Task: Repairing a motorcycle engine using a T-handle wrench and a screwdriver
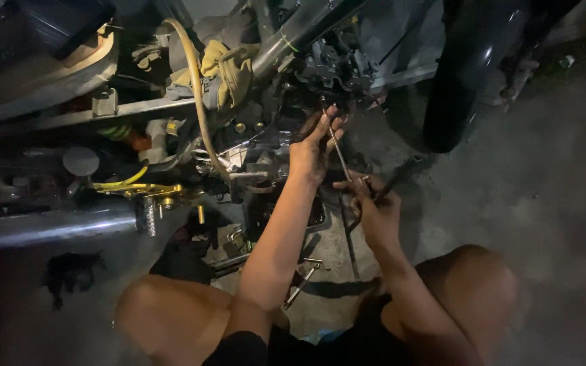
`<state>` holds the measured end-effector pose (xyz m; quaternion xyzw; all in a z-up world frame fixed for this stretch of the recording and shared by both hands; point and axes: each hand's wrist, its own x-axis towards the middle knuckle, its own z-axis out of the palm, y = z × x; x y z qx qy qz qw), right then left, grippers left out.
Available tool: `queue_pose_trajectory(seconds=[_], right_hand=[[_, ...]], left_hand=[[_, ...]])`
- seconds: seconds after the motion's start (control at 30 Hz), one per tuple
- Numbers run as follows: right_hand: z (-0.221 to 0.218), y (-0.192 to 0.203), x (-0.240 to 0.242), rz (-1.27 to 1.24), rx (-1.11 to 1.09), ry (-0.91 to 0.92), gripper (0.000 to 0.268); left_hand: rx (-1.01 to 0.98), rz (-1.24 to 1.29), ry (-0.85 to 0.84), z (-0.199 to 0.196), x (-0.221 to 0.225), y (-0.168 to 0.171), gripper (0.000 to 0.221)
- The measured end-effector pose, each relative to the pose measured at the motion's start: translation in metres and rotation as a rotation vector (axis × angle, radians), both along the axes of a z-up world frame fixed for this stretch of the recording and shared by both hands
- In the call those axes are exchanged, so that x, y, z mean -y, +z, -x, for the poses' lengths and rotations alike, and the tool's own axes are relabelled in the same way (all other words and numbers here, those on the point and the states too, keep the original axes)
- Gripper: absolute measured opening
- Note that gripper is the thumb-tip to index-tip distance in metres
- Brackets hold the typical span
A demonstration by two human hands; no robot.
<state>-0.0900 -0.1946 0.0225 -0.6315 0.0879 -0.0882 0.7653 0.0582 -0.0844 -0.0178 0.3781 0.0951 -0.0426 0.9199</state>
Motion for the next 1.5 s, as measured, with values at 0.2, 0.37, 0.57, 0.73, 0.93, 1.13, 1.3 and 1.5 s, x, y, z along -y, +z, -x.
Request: queue_pose_trajectory(seconds=[0.2,0.37,0.57,0.73,0.93,1.13,1.3,1.5], right_hand=[[-0.001,-0.002,0.001,-0.135,-0.085,0.021,0.030],[-0.004,0.010,-0.001,-0.347,-0.152,-0.020,0.028],[-0.008,-0.005,0.005,-0.333,-0.149,0.028,0.030],[-0.012,-0.047,0.012,0.082,-0.373,-0.110,0.044],[-0.005,-0.024,0.004,-0.081,-0.170,-0.060,0.022],[-0.002,-0.003,0.007,-0.056,-0.301,-0.112,0.053],[-0.008,-0.039,0.020,0.326,0.016,-0.021,0.026],[-0.002,0.002,0.016,0.696,0.171,-0.038,0.015]], left_hand=[[-0.033,-0.004,0.063,0.003,0.006,0.013,0.037],[-0.093,0.040,0.113,0.005,0.010,0.015,0.031],[-0.181,-0.094,-0.005,0.051,0.007,0.061,0.042],[-0.092,-0.565,-0.039,0.096,0.011,0.049,0.032],[-0.120,-0.474,-0.046,0.107,0.008,0.061,0.027],[-0.057,-0.519,-0.061,0.108,0.007,0.066,0.031],[0.113,-0.392,0.058,0.076,0.009,0.028,0.045],[0.214,-0.199,0.042,0.065,0.011,0.028,0.047]])
